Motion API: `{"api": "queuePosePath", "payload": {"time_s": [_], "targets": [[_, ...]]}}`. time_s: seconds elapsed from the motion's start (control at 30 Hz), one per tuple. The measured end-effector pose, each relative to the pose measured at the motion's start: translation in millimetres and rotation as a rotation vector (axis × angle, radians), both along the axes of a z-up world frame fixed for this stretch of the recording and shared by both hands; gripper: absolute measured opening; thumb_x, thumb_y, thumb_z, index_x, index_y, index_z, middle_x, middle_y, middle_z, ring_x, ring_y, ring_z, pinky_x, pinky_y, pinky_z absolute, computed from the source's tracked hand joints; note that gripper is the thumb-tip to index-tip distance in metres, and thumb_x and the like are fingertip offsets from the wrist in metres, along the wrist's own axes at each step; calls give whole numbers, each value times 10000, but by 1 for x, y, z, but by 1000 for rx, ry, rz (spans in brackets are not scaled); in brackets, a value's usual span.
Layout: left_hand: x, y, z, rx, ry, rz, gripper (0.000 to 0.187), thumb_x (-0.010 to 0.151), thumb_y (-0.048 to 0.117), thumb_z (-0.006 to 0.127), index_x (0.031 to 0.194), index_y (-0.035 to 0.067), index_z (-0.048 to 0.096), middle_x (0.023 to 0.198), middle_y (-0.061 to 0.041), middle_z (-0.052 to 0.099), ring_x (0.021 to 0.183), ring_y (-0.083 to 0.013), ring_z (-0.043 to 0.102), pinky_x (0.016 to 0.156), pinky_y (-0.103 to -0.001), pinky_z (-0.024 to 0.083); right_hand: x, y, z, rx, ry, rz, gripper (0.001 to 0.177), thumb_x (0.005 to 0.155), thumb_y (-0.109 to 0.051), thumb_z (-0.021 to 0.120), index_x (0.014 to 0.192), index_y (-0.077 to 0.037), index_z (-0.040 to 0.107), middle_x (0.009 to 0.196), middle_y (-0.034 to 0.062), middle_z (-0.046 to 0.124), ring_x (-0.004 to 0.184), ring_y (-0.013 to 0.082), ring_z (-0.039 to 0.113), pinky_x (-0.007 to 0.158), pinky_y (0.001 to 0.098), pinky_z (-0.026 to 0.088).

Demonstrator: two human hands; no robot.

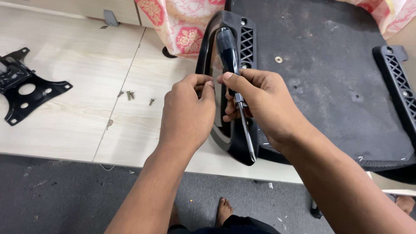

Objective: The person uses a screwdriver to tighten screws into the underside of an office chair seat, securing the side rails. They then attach the chair's gas lift mechanism to the seat base.

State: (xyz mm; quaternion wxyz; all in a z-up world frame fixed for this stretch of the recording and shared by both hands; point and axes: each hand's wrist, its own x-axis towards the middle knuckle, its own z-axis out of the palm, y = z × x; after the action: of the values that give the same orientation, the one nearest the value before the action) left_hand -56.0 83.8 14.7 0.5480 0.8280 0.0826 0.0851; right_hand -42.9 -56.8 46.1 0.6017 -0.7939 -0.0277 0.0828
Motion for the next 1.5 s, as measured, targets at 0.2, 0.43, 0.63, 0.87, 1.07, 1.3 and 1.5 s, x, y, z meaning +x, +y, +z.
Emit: {"api": "queuePosePath", "payload": {"time_s": [0.2, 0.43, 0.63, 0.87, 1.07, 1.3, 1.5], "targets": [[-18, 52, -13, -7, -6, -60, 256, 954, 227, 563, 1017, 81, 763, 914, -122, 791, 884, -252, 775, 781, -386, 576, -15, 50, -9, 62, 27, 17, 268, 994, -245, 601, 997, 1, 707, 710, 31, 636, 595, 126, 617, 603, 295, 575], [-33, 96, -19, 23, 47, -107, 260, 954, 225, 559, 1007, 85, 772, 855, -118, 786, 786, -238, 775, 722, -385, 585, -26, 94, -26, 76, 103, 31, 281, 984, -241, 598, 998, 3, 737, 739, 45, 634, 609, 133, 600, 631, 304, 562], [-47, 105, -17, -31, 240, -112, 287, 973, 266, 532, 985, 106, 770, 723, -79, 768, 616, -188, 734, 614, -365, 564, -29, 104, -38, 56, 107, 57, 277, 972, -227, 612, 985, 20, 737, 812, 50, 686, 641, 125, 600, 635, 316, 575], [-62, 103, -20, -46, 277, -104, 305, 964, 286, 528, 1023, 117, 775, 776, -78, 779, 645, -181, 745, 626, -363, 566, -41, 98, -46, 2, 141, 47, 292, 976, -252, 617, 965, 17, 731, 804, 48, 682, 645, 137, 628, 622, 310, 579], [-75, 100, -24, -47, 227, -93, 310, 955, 276, 536, 1054, 97, 769, 816, -105, 794, 661, -211, 758, 661, -371, 566, -54, 89, -42, -4, 123, 37, 287, 975, -259, 627, 960, 8, 730, 763, 54, 639, 631, 147, 618, 623, 314, 571], [-90, 94, -28, -58, 169, -92, 312, 953, 272, 547, 1044, 83, 778, 815, -110, 800, 691, -184, 767, 674, -362, 572, -67, 85, -43, -12, 117, 45, 296, 975, -265, 616, 969, 9, 729, 776, 45, 656, 642, 133, 615, 623, 312, 564], [-99, 107, -27, -73, 228, -63, 324, 962, 289, 531, 1056, 103, 778, 824, -90, 798, 662, -175, 745, 650, -356, 563, -73, 95, -49, -57, 157, 32, 303, 962, -275, 645, 963, 17, 729, 754, 54, 635, 622, 153, 635, 616, 318, 570]]}}
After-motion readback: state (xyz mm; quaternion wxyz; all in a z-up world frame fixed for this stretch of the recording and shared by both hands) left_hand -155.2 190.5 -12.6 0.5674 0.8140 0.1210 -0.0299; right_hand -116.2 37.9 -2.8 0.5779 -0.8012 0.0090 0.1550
